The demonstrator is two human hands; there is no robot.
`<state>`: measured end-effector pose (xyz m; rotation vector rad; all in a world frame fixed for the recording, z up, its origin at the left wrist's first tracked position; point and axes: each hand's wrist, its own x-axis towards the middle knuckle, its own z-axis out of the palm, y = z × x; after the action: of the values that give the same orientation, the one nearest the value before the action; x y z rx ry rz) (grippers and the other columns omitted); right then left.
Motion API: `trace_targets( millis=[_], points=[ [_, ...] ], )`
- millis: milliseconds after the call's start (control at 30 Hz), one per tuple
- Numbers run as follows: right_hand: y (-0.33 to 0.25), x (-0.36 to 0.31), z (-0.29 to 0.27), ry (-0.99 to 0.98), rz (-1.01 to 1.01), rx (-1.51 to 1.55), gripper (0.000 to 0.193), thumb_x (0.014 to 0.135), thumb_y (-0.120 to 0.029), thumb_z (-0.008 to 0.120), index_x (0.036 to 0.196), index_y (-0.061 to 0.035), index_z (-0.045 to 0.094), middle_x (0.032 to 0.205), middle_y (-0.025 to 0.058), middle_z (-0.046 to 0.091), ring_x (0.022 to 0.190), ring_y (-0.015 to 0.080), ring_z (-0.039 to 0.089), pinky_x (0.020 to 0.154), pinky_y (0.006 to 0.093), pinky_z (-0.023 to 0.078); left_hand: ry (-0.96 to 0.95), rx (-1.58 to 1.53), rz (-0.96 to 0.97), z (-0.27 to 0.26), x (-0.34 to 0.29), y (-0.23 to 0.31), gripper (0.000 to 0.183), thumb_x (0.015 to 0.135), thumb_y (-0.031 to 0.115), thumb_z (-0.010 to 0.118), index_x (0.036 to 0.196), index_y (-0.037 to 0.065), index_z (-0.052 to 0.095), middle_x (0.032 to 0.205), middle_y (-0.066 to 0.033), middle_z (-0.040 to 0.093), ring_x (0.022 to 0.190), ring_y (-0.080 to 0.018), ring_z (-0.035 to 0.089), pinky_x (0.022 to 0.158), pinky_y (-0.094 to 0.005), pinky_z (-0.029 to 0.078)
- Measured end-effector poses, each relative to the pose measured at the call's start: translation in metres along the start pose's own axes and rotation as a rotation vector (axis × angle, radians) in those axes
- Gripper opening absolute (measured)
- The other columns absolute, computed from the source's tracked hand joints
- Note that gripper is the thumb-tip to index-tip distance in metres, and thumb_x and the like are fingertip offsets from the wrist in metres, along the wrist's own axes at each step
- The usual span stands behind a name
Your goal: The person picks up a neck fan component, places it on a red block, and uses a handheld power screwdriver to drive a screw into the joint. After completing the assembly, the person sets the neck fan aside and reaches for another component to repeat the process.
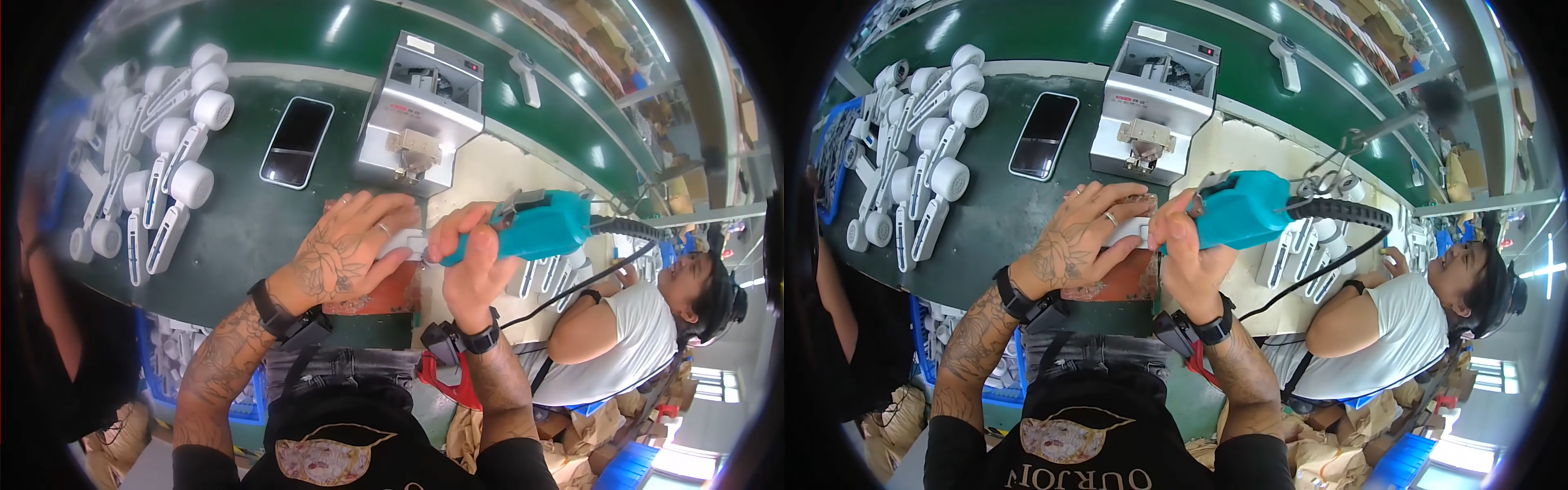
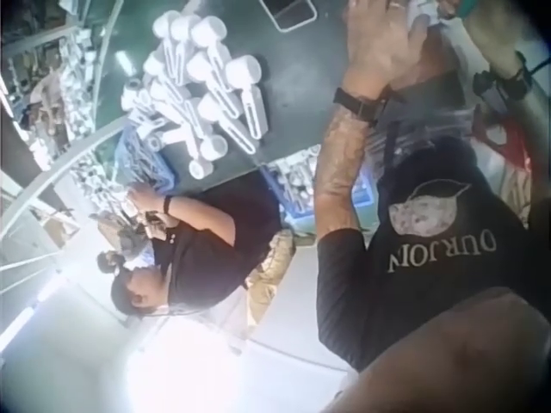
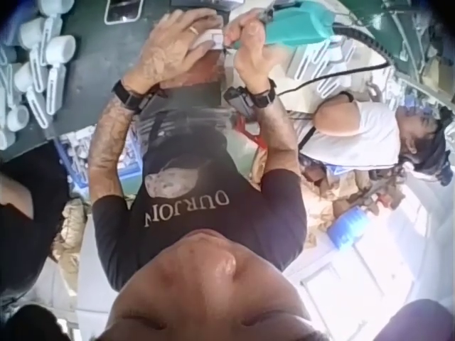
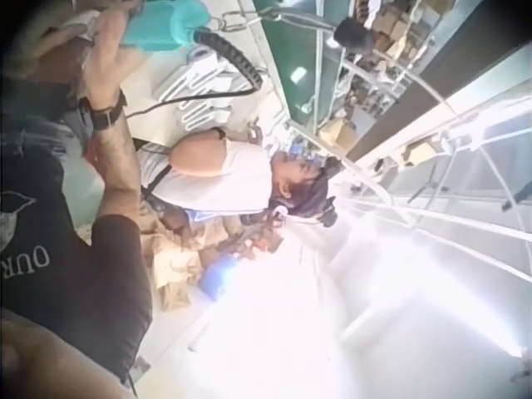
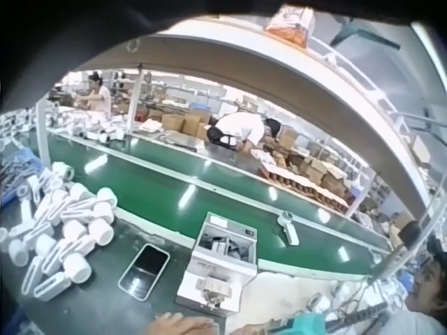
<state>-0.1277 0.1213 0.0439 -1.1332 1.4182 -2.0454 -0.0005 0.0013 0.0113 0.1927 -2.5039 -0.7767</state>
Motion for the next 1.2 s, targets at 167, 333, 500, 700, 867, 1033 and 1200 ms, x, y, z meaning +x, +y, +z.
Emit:
trace_targets(
  millis=[167, 333, 500, 700, 867, 1033, 1200],
  points=[
    [0.020, -0.013, -0.004, 0.084, -0.017, -0.247, 0.036, 0.100, -0.037, 0.056, 0.100, -0.0015, 0.052, 0.071, 0.0070, 0.055, 0.061, 0.0173, 0.054, 0.056, 0.0316, 0.045, 0.036, -0.021, 0.094, -0.004, -0.010, -0.011, 0.041, 0.079, 0.026, 0.071, 0.114, 0.006, 0.063, 0.113, -0.0111, 0.062, 0.098, -0.0317, 0.060, 0.090, -0.0440, 0.046],
    [-0.034, -0.034, 0.000, 0.202, 0.081, 0.245, 0.052, 0.096, -0.056, 0.053, 0.109, -0.0060, 0.055, 0.063, -0.0003, 0.042, 0.055, 0.0119, 0.042, 0.051, 0.0259, 0.036, 0.160, 0.123, 0.232, -0.022, -0.039, 0.016, 0.035, 0.078, 0.023, 0.075, 0.108, 0.008, 0.067, 0.110, -0.0109, 0.067, 0.095, -0.0303, 0.065, 0.086, -0.0423, 0.053],
    [-0.061, -0.062, -0.028, 0.201, -0.073, 0.126, 0.061, 0.091, -0.063, 0.057, 0.102, -0.0041, 0.050, 0.062, 0.0043, 0.047, 0.047, 0.0147, 0.046, 0.043, 0.0286, 0.040, 0.570, 0.052, -0.527, -0.095, -0.075, -0.014, 0.031, 0.088, 0.021, 0.068, 0.113, 0.002, 0.065, 0.112, -0.0197, 0.066, 0.103, -0.0355, 0.062, 0.087, -0.0436, 0.050],
    [-0.047, -0.086, -0.036, 0.182, 0.079, -0.057, 0.064, 0.087, -0.061, 0.064, 0.104, -0.0010, 0.048, 0.065, 0.0083, 0.051, 0.054, 0.0185, 0.051, 0.049, 0.0312, 0.041, 0.750, 0.812, -0.476, -0.175, -0.096, -0.080, 0.040, 0.094, 0.015, 0.063, 0.130, 0.000, 0.054, 0.130, -0.0188, 0.058, 0.120, -0.0322, 0.054, 0.105, -0.0403, 0.039],
    [-0.065, -0.109, -0.069, 0.226, 0.085, 0.012, 0.064, 0.085, -0.055, 0.070, 0.106, 0.0002, 0.048, 0.068, 0.0092, 0.052, 0.057, 0.0197, 0.051, 0.051, 0.0325, 0.042, 0.215, -0.053, -0.103, -0.020, 0.066, 0.037, 0.026, 0.087, 0.018, 0.071, 0.106, 0.002, 0.065, 0.100, -0.0121, 0.068, 0.087, -0.0248, 0.067, 0.078, -0.0347, 0.053],
    [-0.072, -0.116, -0.062, 0.221, 0.109, 0.024, 0.064, 0.085, -0.056, 0.070, 0.106, 0.0001, 0.047, 0.068, 0.0092, 0.052, 0.058, 0.0202, 0.052, 0.053, 0.0323, 0.042, -0.160, -0.053, -0.052, 0.148, 0.128, 0.086, 0.047, 0.086, 0.049, 0.066, 0.086, 0.002, 0.065, 0.081, -0.0169, 0.065, 0.078, -0.0356, 0.065, 0.070, -0.0446, 0.052],
    [-0.079, -0.127, -0.072, 0.273, 0.080, -0.069, 0.065, 0.085, -0.058, 0.068, 0.106, -0.0002, 0.046, 0.068, 0.0088, 0.051, 0.058, 0.0196, 0.052, 0.052, 0.0306, 0.042, -0.175, -0.025, -0.129, 0.172, 0.137, 0.102, 0.035, 0.084, 0.039, 0.068, 0.082, 0.004, 0.065, 0.077, -0.0170, 0.065, 0.074, -0.0360, 0.065, 0.065, -0.0459, 0.052]
  ],
)
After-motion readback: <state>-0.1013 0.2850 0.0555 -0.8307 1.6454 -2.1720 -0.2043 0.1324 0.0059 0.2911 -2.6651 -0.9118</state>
